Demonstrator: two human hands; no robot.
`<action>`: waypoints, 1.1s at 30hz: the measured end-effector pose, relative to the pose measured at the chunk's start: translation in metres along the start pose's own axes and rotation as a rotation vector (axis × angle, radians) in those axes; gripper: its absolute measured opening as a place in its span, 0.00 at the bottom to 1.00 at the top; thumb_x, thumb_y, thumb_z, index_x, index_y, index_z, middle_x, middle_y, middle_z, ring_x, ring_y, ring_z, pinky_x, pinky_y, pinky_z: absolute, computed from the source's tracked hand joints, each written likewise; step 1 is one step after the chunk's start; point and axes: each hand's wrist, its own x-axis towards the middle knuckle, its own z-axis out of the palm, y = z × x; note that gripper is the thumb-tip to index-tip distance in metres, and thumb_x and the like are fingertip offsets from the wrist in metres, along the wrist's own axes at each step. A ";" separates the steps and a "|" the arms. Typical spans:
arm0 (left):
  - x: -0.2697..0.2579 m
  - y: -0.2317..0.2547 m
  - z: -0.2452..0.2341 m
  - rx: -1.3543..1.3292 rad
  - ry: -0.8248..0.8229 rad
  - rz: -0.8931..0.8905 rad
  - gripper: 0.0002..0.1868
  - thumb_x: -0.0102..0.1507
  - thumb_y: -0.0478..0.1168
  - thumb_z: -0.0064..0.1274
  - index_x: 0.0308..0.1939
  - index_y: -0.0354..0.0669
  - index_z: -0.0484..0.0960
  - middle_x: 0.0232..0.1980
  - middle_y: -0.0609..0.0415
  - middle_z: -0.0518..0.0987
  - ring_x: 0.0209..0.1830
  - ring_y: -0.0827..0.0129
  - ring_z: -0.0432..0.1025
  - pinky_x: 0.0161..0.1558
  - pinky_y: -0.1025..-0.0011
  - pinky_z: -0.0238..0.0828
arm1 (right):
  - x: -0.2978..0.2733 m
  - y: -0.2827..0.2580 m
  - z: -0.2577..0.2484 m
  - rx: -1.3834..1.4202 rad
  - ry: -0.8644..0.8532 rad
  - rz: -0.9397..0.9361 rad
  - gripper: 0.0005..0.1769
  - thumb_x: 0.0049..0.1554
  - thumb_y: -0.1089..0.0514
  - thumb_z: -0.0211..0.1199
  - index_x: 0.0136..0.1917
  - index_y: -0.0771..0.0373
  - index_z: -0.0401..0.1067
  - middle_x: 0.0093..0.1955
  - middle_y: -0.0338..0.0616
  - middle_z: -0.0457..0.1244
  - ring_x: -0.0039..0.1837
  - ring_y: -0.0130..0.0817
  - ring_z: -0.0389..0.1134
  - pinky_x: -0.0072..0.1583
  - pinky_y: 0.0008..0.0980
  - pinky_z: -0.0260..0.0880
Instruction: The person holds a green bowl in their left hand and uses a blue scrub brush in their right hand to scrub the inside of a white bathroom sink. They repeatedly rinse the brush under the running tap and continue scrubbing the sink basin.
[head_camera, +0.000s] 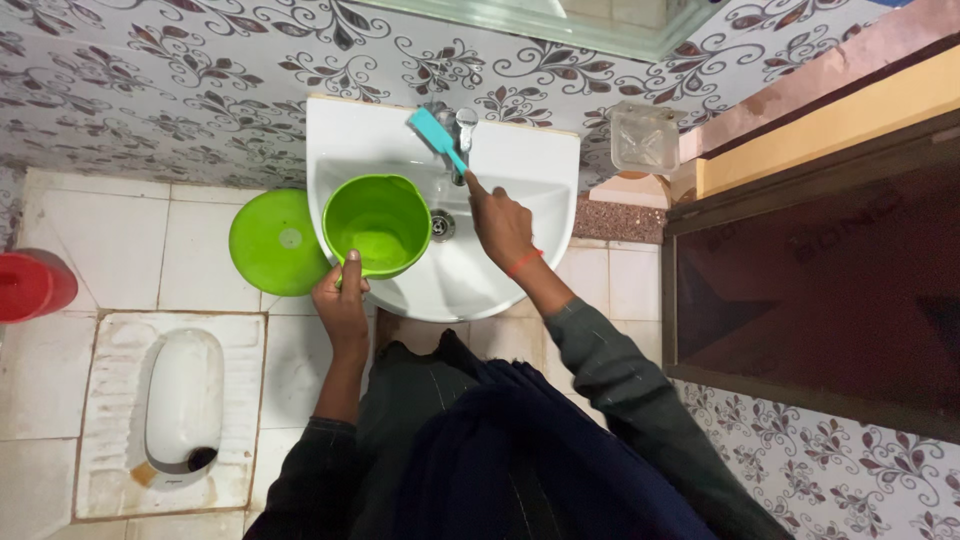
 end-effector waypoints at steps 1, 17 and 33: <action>0.001 0.001 0.002 -0.020 -0.001 0.000 0.26 0.71 0.48 0.52 0.20 0.39 0.71 0.19 0.62 0.65 0.20 0.81 0.55 0.27 0.76 0.49 | 0.007 -0.004 0.007 -0.004 0.012 0.007 0.26 0.64 0.55 0.56 0.75 0.48 0.64 0.39 0.53 0.65 0.34 0.51 0.69 0.35 0.49 0.67; 0.008 0.002 -0.004 -0.026 0.039 -0.018 0.25 0.71 0.48 0.53 0.21 0.39 0.72 0.20 0.63 0.66 0.20 0.82 0.56 0.26 0.76 0.49 | -0.025 -0.002 0.018 0.062 -0.043 0.141 0.28 0.65 0.52 0.55 0.78 0.43 0.61 0.36 0.54 0.65 0.35 0.55 0.68 0.37 0.54 0.67; -0.003 -0.002 -0.032 -0.050 0.157 -0.063 0.27 0.70 0.49 0.55 0.19 0.39 0.71 0.20 0.62 0.64 0.20 0.80 0.54 0.26 0.76 0.48 | -0.044 -0.025 0.047 0.192 -0.140 0.341 0.27 0.66 0.51 0.54 0.78 0.45 0.60 0.35 0.54 0.66 0.39 0.54 0.70 0.42 0.54 0.68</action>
